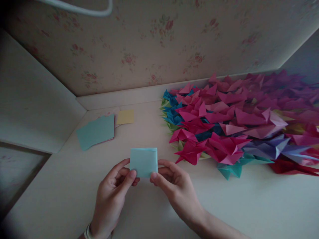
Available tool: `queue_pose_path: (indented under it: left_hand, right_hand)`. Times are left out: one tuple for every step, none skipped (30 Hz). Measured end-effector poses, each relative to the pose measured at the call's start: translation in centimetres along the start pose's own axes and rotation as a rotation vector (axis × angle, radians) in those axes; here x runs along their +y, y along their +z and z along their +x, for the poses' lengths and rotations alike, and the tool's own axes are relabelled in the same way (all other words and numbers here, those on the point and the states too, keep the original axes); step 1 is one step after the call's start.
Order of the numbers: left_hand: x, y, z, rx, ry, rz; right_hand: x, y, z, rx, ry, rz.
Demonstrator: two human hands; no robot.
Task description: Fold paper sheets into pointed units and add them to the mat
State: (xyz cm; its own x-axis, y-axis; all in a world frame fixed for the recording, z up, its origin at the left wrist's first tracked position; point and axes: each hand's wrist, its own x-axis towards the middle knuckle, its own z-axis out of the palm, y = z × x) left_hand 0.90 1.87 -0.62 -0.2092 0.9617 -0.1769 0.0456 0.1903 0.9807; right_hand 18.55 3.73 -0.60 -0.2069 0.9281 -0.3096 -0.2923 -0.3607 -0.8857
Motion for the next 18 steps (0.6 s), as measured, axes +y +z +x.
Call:
queue_pose_path:
  left_hand:
    - [0.0, 0.0, 0.0, -0.011, 0.002, 0.003]
    - [0.1, 0.0, 0.0, -0.025, 0.002, 0.004]
    - [0.2, 0.0, -0.1, -0.042, -0.003, 0.003]
    - [0.3, 0.1, -0.1, -0.061, -0.011, -0.003]
    - [0.5, 0.2, -0.1, -0.091, -0.028, -0.009]
    - [0.6, 0.2, -0.1, -0.129, -0.048, -0.018]
    - [0.8, 0.3, -0.1, -0.176, -0.071, -0.024]
    - [0.9, 0.4, -0.2, -0.223, -0.09, -0.023]
    - [1.0, 0.4, -0.2, -0.261, -0.104, -0.013]
    - [1.0, 0.4, -0.2, -0.287, -0.111, 0.003]
    - [1.0, 0.4, -0.3, -0.298, -0.111, 0.021]
    - [1.0, 0.4, -0.3, -0.295, -0.105, 0.039]
    - [1.0, 0.3, -0.4, -0.289, -0.099, 0.054]
    - [1.0, 0.3, -0.4, -0.282, -0.093, 0.064]
    - [0.9, 0.3, -0.4, -0.275, -0.086, 0.07]
    - [0.9, 0.3, -0.4, -0.27, -0.082, 0.073]
    - [0.9, 0.3, -0.4, -0.268, -0.081, 0.074]
    - [1.0, 0.3, -0.3, -0.269, -0.084, 0.071]
  right_hand:
    - [-0.1, 0.0, 0.0, -0.018, 0.011, -0.04]
    - [-0.2, 0.0, 0.0, -0.03, 0.021, -0.083]
    - [-0.3, 0.0, 0.0, -0.032, 0.026, -0.124]
    - [-0.3, 0.0, 0.0, -0.022, 0.029, -0.159]
    - [-0.3, 0.0, 0.0, -0.007, 0.028, -0.185]
    - [-0.2, -0.1, 0.0, 0.007, 0.027, -0.205]
    - [-0.1, -0.1, 0.0, 0.018, 0.024, -0.217]
    - [0.0, -0.2, 0.0, 0.022, 0.021, -0.227]
    - [0.1, -0.2, 0.0, 0.02, 0.017, -0.236]
    - [0.3, -0.2, 0.0, 0.015, 0.011, -0.246]
    - [0.4, -0.2, 0.0, 0.011, 0.006, -0.256]
    - [0.4, -0.2, 0.0, 0.011, 0.003, -0.264]
    - [0.5, -0.2, 0.0, 0.012, 0.001, -0.273]
    - [0.5, -0.2, -0.1, 0.013, 0.001, -0.279]
    - [0.5, -0.1, -0.1, 0.015, 0.001, -0.28]
    - [0.5, -0.1, -0.1, 0.015, 0.004, -0.279]
    - [0.4, 0.0, -0.1, 0.017, 0.009, -0.274]
    - [0.4, 0.0, -0.2, 0.022, 0.013, -0.269]
